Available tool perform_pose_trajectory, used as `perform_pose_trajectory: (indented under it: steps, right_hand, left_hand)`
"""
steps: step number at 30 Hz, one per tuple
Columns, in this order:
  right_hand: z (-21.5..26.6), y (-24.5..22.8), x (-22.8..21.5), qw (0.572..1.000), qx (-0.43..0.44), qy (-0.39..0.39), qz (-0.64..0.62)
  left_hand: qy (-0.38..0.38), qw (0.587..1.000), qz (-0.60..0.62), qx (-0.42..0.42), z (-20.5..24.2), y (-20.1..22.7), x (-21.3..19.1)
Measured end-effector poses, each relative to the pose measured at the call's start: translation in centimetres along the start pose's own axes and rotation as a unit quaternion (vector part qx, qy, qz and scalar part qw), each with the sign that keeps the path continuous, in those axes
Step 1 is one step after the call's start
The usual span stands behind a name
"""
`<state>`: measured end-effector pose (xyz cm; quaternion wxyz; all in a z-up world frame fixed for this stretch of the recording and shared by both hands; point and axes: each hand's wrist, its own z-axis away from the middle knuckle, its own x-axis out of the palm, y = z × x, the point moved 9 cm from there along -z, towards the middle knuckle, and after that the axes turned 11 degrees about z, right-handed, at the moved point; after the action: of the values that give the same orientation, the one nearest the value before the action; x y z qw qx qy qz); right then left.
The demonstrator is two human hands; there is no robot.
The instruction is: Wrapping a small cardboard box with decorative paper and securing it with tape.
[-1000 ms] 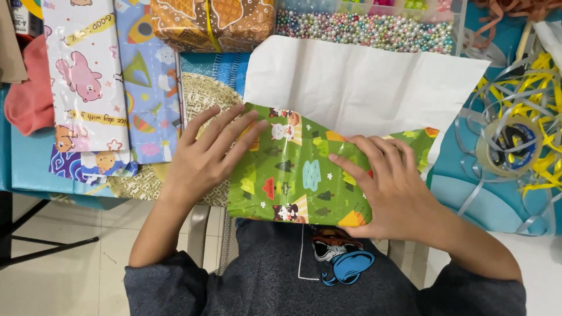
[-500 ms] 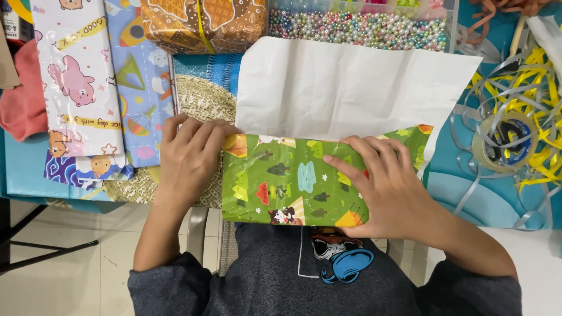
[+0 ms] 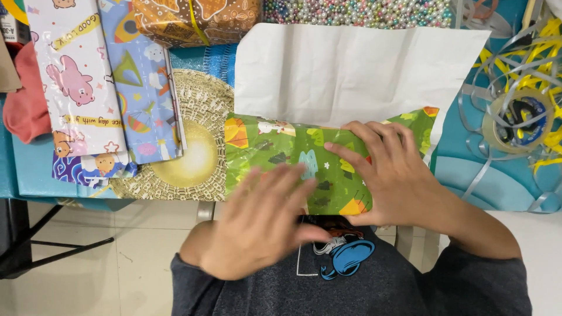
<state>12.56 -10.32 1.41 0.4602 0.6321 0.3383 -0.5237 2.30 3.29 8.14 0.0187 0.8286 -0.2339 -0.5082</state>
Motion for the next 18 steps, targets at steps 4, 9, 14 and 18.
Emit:
perform_pose_trajectory:
  steps: [4,9,14,18]
  right_hand:
    - [0.0,0.3,-0.9,0.996,0.008,0.027,-0.083]
    - [0.4,0.5,-0.6,0.994,0.021,0.047,-0.097]
    - [0.8,0.7,0.6,0.996,0.010,0.018,-0.083]
    - [2.0,3.1,1.2,0.984,-0.020,-0.045,-0.172]
  left_hand:
    - [-0.197,0.980,0.035,-0.017,-2.7,3.3,8.2]
    - [-0.227,0.973,-0.022,-0.047,-3.2,2.9,11.1]
    - [-0.206,0.977,0.002,-0.057,-3.1,2.3,11.8]
    - [-0.185,0.981,0.013,-0.065,-3.7,2.5,11.2]
